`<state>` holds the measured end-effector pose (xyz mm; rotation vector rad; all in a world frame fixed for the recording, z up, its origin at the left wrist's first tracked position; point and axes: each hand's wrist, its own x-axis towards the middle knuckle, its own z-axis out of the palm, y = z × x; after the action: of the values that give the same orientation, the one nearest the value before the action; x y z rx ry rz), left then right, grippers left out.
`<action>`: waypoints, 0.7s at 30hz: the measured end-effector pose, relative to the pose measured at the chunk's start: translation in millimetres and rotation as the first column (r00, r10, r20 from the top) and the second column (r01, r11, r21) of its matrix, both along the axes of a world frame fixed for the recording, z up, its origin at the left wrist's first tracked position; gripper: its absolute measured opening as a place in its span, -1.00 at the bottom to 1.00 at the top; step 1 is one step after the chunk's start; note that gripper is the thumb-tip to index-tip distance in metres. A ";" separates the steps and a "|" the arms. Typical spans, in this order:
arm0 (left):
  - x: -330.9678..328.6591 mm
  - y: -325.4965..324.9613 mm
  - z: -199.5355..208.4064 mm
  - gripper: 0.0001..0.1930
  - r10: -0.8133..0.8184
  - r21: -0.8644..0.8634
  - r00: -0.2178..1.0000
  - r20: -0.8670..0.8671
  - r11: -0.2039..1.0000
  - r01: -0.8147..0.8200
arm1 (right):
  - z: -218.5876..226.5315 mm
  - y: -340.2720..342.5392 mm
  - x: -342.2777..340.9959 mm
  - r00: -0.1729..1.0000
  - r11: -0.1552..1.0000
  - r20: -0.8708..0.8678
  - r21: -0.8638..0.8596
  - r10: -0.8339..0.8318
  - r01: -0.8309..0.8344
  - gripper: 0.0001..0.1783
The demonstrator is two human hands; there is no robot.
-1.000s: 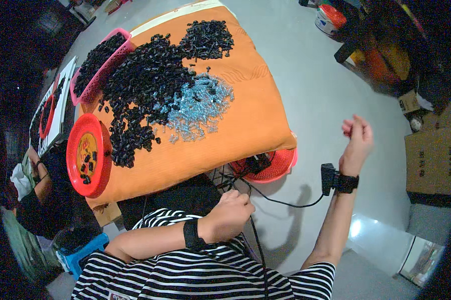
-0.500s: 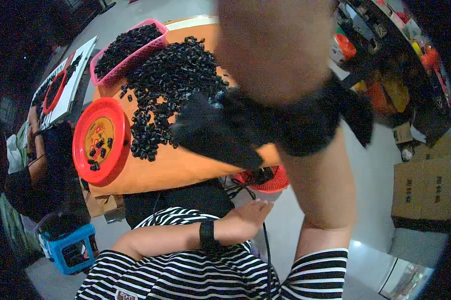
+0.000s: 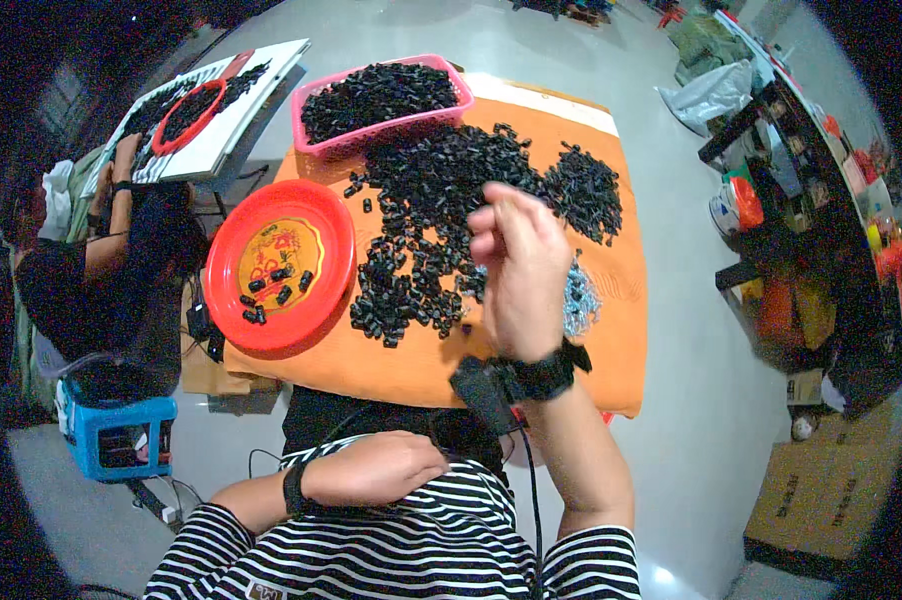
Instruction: Manually assembling small black and blue plastic shoe components by pressing them together.
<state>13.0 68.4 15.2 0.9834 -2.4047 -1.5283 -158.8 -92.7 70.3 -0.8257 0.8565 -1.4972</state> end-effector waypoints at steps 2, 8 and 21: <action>11.5 -4.9 6.0 -0.68 0.029 0.047 0.999 0.034 0.998 -0.030 | -14.4 8.8 -13.1 0.986 0.995 -0.165 0.104 0.014 0.004 -0.71; 16.1 -29.6 -3.2 -0.74 0.366 0.050 0.928 -0.076 0.931 -0.363 | -55.8 35.3 -32.0 0.825 0.986 -0.553 0.160 0.119 -0.035 -0.81; -10.2 -87.2 -42.1 -0.86 0.690 -0.363 0.682 -0.241 0.588 -0.723 | -91.7 45.5 -30.4 0.164 0.983 -0.984 -0.097 -0.071 -0.157 -0.85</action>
<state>2.8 -18.8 -26.9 1.4786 -1.7768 -0.6753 -189.2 -47.2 -21.3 -2.0871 1.6416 -0.7677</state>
